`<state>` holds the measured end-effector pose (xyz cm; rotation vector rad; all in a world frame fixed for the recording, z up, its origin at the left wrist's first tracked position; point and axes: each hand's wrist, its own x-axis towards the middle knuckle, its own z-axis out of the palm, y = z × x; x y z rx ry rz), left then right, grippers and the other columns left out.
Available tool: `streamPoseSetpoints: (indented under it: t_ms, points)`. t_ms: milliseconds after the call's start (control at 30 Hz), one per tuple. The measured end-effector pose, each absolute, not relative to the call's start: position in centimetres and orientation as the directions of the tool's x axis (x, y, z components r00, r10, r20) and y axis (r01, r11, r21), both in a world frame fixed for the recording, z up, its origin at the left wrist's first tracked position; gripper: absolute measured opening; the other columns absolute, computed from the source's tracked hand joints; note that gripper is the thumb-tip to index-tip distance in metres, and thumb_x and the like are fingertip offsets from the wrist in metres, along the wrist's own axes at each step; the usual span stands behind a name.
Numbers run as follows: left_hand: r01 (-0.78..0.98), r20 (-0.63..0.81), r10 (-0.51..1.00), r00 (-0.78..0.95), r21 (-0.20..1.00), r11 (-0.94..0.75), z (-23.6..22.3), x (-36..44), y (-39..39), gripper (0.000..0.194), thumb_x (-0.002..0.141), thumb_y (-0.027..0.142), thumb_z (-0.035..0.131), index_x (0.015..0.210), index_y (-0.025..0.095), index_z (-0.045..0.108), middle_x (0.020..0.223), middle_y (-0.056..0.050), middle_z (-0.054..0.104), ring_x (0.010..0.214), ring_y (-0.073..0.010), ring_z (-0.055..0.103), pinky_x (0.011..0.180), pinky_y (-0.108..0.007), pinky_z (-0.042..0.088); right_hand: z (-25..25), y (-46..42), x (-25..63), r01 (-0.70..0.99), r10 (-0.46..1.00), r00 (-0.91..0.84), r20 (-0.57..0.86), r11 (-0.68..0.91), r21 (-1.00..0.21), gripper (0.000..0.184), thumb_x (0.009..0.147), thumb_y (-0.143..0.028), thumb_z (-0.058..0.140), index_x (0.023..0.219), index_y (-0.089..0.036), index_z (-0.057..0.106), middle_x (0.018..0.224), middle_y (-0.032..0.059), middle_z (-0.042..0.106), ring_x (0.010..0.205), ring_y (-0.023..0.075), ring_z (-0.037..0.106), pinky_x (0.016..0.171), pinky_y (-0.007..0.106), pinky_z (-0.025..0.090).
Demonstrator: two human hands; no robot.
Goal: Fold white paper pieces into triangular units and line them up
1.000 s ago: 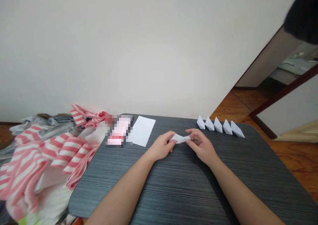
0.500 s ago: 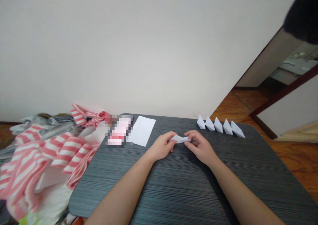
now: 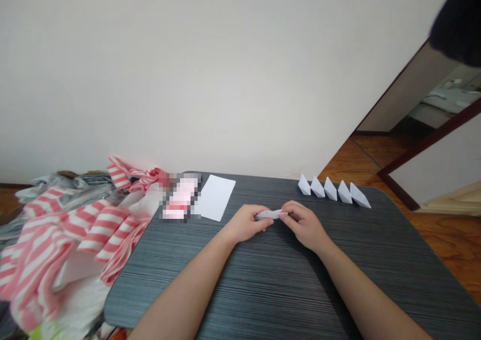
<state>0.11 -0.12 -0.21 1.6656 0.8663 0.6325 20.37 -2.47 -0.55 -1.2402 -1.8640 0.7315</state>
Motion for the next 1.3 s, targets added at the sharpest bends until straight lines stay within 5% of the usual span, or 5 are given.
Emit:
streamPoseSetpoints:
  t_ms: [367, 700, 900, 1100, 1300]
  points:
    - [0.287, -0.050, 0.821, 0.569, 0.947, -0.142, 0.0, 0.1, -0.1, 0.036, 0.081, 0.042, 0.050, 0.092, 0.013, 0.068, 0.067, -0.004, 0.065, 0.059, -0.0118, 0.057, 0.055, -0.020, 0.040, -0.2, -2.4, 20.3, 0.435, 0.891, -0.299, 0.341, 0.445, -0.783, 0.018, 0.087, -0.022, 0.047, 0.074, -0.019, 0.059, 0.083, 0.0055, 0.057, 0.079, 0.0176, 0.055, 0.073, 0.031, 0.044]
    - [0.276, -0.021, 0.837, 0.547, 0.948, -0.157, 0.4, 0.1, -0.3, 0.031, 0.083, 0.038, 0.047, 0.091, 0.015, 0.066, 0.055, 0.001, 0.056, 0.049, -0.0082, 0.047, 0.049, -0.018, 0.035, -1.5, -2.5, 20.4, 0.407, 0.944, -0.186, 0.272, 0.326, -0.853, 0.014, 0.087, -0.026, 0.049, 0.097, -0.020, 0.056, 0.080, 0.0045, 0.062, 0.065, 0.0149, 0.058, 0.061, 0.029, 0.048]
    - [0.283, -0.028, 0.860, 0.510, 0.949, -0.137, 0.2, 0.1, -0.1, 0.033, 0.084, 0.039, 0.044, 0.090, 0.015, 0.065, 0.054, 0.001, 0.055, 0.048, -0.0085, 0.048, 0.050, -0.018, 0.036, -1.6, -2.5, 20.6, 0.518, 0.903, -0.141, 0.405, 0.416, -0.747, 0.012, 0.083, -0.026, 0.055, 0.085, -0.021, 0.065, 0.112, 0.0088, 0.058, 0.065, 0.0140, 0.058, 0.057, 0.029, 0.048]
    - [0.291, -0.015, 0.872, 0.490, 0.945, -0.147, 0.2, 0.0, -0.1, 0.035, 0.085, 0.040, 0.043, 0.092, 0.015, 0.065, 0.054, 0.002, 0.055, 0.048, -0.0085, 0.048, 0.050, -0.019, 0.036, -1.2, -2.4, 20.6, 0.522, 0.860, -0.236, 0.452, 0.505, -0.688, 0.023, 0.085, -0.021, 0.051, 0.102, -0.024, 0.068, 0.117, 0.0073, 0.058, 0.093, 0.0202, 0.059, 0.080, 0.035, 0.049]
    - [0.300, 0.014, 0.881, 0.472, 0.938, -0.176, 0.3, 0.1, -0.1, 0.033, 0.085, 0.038, 0.043, 0.091, 0.015, 0.067, 0.055, 0.002, 0.055, 0.049, -0.0084, 0.048, 0.052, -0.019, 0.036, -1.4, -2.2, 20.6, 0.524, 0.880, -0.254, 0.401, 0.473, -0.708, 0.023, 0.084, -0.022, 0.053, 0.102, -0.025, 0.066, 0.119, 0.0074, 0.055, 0.081, 0.0177, 0.060, 0.067, 0.032, 0.050]
